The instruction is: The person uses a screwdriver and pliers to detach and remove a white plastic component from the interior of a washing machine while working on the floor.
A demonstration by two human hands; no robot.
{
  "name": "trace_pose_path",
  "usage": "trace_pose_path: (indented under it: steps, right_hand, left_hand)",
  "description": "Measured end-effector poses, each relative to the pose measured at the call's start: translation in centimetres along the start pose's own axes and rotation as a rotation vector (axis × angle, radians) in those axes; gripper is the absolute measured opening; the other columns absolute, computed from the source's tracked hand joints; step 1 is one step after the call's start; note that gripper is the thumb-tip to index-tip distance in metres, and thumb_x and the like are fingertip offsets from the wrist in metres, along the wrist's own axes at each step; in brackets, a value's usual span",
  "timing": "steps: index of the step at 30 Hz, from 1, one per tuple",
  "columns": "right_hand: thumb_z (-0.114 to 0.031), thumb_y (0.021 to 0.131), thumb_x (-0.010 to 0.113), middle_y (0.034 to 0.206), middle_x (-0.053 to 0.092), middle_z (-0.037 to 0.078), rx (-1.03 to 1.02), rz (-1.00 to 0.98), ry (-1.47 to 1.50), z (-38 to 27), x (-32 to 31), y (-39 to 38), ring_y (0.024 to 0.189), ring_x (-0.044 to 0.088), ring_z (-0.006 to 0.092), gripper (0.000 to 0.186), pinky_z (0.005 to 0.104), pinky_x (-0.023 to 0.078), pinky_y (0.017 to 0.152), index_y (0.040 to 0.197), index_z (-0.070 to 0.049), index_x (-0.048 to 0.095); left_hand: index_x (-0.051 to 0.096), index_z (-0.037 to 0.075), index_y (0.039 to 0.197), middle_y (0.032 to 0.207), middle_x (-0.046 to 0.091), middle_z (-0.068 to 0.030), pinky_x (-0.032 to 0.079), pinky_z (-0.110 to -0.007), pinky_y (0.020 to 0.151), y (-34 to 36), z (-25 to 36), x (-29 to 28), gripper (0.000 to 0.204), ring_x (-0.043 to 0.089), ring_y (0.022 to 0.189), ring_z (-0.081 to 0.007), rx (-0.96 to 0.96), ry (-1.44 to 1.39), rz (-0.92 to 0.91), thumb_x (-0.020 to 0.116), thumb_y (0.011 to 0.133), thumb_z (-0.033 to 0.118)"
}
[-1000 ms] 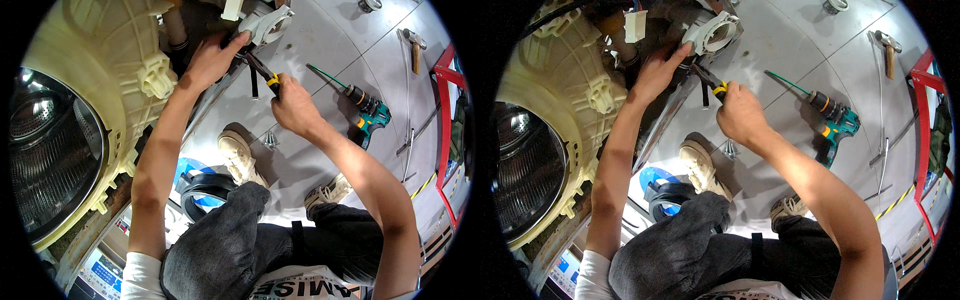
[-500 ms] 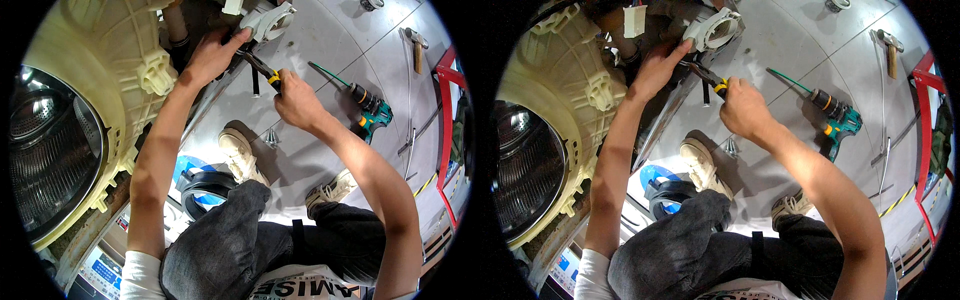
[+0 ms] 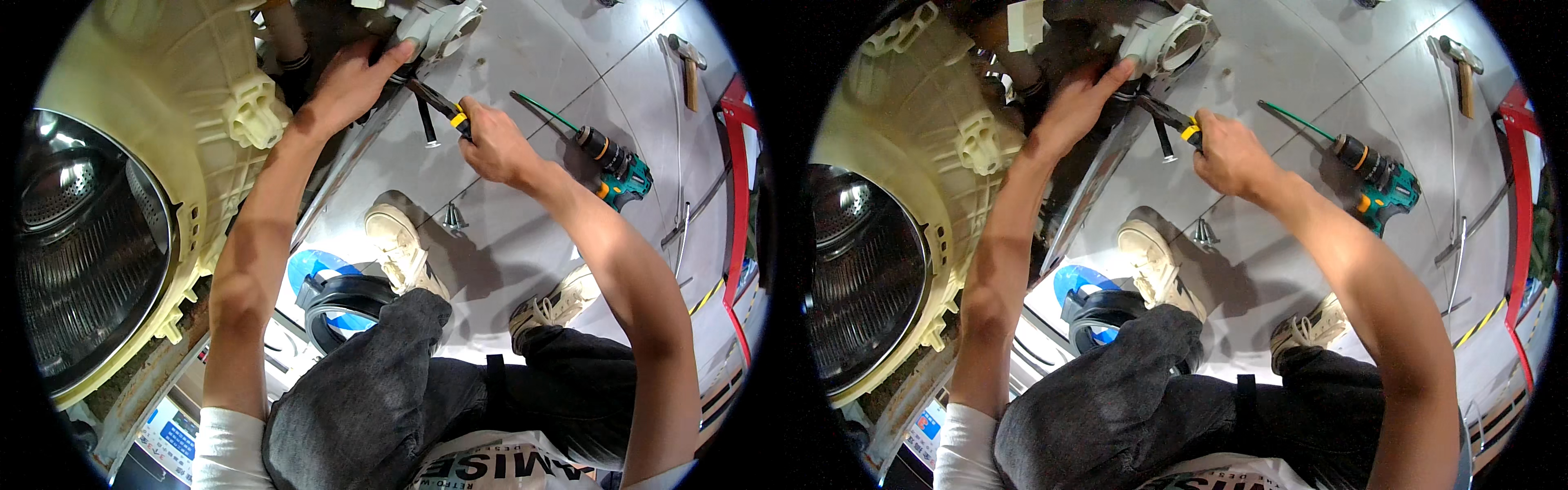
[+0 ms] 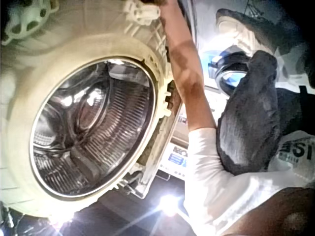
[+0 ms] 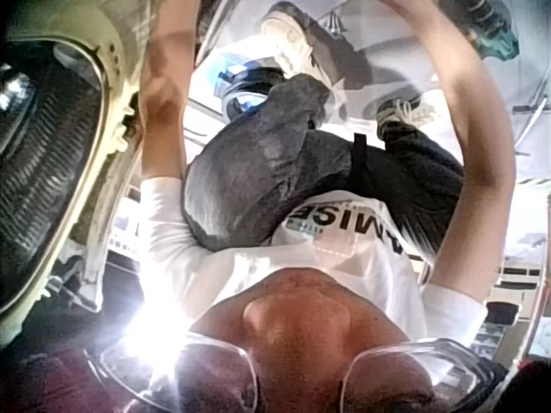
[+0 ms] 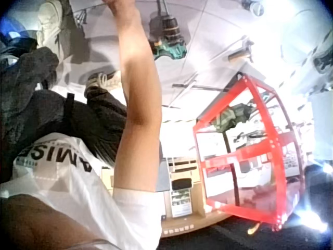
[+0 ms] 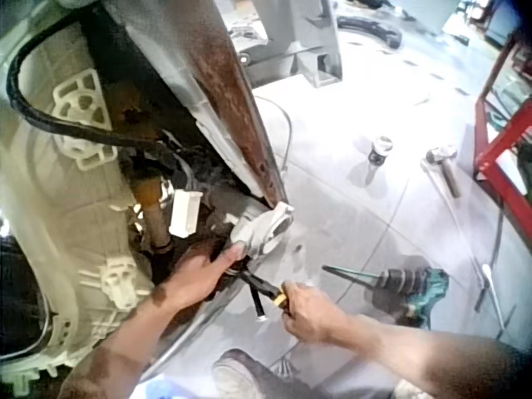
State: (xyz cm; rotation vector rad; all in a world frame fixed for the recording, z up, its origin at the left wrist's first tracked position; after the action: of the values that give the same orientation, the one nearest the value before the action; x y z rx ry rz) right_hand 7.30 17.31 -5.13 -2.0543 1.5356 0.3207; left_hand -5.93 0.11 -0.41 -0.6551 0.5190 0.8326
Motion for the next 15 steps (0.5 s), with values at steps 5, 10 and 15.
trace_pose_path:
  steps: [5,10,15]
  right_hand:
    - [-0.004,0.077,0.053,0.081,0.058,0.028,-0.038,-0.027,-0.042,1.3,-0.6,0.7,0.085,0.055,0.0496,0.026,0.0529,0.043,0.075,0.099,0.005,0.046]
    - [-0.007,0.077,0.052,0.082,0.061,0.029,0.115,-0.193,-0.12,-1.6,-2.6,0.3,0.086,0.059,0.048,0.027,0.0521,0.045,0.077,0.1,0.006,0.05]
    - [-0.014,0.079,0.052,0.094,0.067,0.028,0.388,-0.379,-0.227,-7.1,-5.5,-0.4,0.091,0.066,0.0425,0.033,0.0456,0.052,0.082,0.103,0.009,0.059]
  left_hand:
    - [0.06,-0.002,0.115,0.104,0.066,-0.0205,0.045,-0.038,0.089,-0.3,1.2,0.4,0.062,0.061,0.097,-0.0335,0.077,-0.02,0.077,0.051,0.094,0.056]
    - [0.06,0.0,0.119,0.108,0.066,-0.0211,0.044,-0.039,0.092,-0.6,1.2,-0.5,0.062,0.061,0.101,-0.0346,0.008,-0.05,0.069,0.05,0.094,0.056]
    - [0.061,0.002,0.12,0.108,0.066,-0.0224,0.045,-0.04,0.093,-0.8,1.3,-0.5,0.065,0.06,0.105,-0.0394,-0.024,-0.007,0.104,0.048,0.093,0.06]
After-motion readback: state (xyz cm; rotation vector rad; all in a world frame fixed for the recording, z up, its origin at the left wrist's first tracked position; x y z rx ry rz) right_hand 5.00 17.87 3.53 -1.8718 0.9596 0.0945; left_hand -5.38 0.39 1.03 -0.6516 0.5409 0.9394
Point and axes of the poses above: each hand's wrist, its own y-axis towards the middle knuckle, its own x-axis out of the palm, z = x × y, the point moved 3 cm from there along y, towards the middle knuckle
